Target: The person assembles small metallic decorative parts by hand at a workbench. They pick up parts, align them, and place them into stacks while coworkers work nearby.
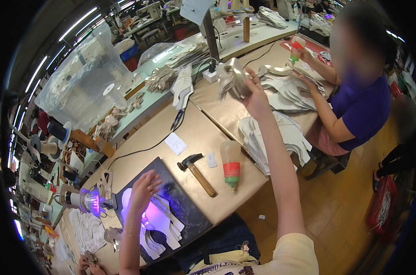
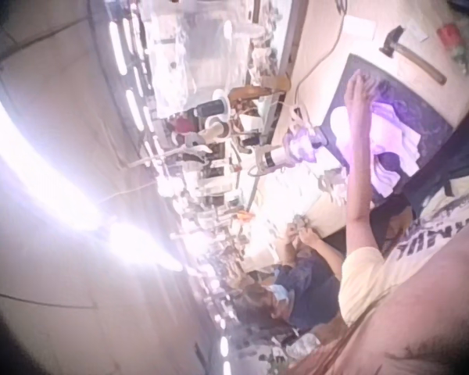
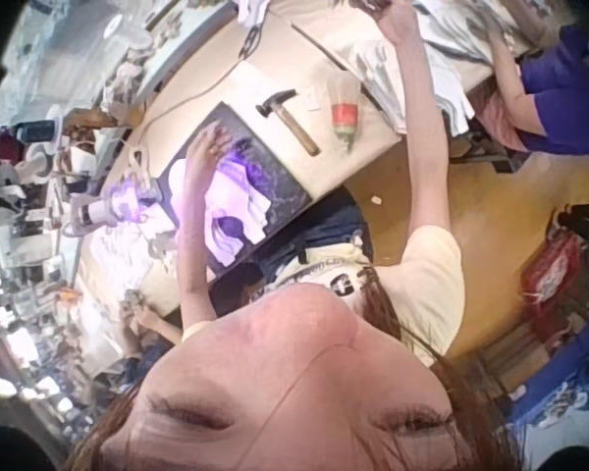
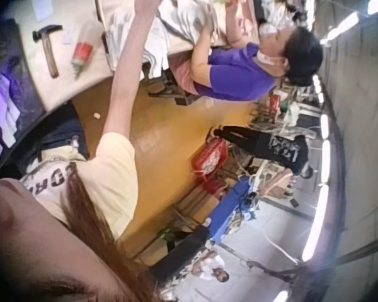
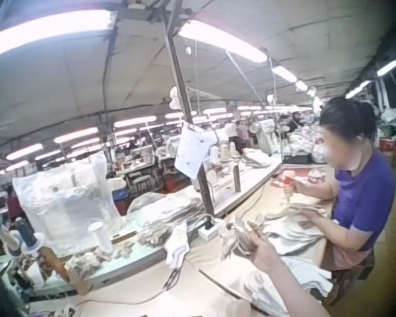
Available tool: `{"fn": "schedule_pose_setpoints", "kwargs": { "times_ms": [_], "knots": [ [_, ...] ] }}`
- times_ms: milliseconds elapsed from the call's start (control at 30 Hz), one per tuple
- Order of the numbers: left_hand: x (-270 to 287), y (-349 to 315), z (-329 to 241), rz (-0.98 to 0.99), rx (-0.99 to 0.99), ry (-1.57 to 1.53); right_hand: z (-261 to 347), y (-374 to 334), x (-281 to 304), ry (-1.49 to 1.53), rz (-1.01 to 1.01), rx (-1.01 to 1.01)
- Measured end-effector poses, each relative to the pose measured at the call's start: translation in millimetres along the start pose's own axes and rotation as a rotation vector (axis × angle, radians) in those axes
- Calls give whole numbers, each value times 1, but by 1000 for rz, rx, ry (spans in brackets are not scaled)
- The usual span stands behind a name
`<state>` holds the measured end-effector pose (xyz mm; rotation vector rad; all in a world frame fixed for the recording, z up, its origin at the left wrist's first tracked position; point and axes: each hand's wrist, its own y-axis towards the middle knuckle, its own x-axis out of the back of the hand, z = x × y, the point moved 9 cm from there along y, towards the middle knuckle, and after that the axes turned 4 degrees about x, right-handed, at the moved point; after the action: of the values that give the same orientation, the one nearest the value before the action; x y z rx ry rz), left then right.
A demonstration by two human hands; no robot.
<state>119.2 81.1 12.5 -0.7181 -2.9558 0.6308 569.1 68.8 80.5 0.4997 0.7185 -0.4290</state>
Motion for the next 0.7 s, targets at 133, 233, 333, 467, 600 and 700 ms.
{"fn": "schedule_pose_setpoints", "kwargs": {
  "times_ms": [133, 233, 333, 467, 600, 700],
  "knots": [
    [51, -44, 8, -270, -148, 190, 2, 46, 54, 75, -18, 78],
    [64, -74, 14, -356, -263, 297, -11, 67, 87, 77, -89, 88],
    [66, -96, 27, -444, -318, 356, -23, 78, 96, 87, -19, 90],
    [45, -114, 27, -542, -430, 737, -40, 80, 111, 108, -95, 93],
    [22, -120, 28, -601, -498, 920, -51, 78, 145, 10, -210, 91],
    [10, -121, 29, -680, -585, 1053, -55, 89, 184, 144, -217, 125]
  ]
}}
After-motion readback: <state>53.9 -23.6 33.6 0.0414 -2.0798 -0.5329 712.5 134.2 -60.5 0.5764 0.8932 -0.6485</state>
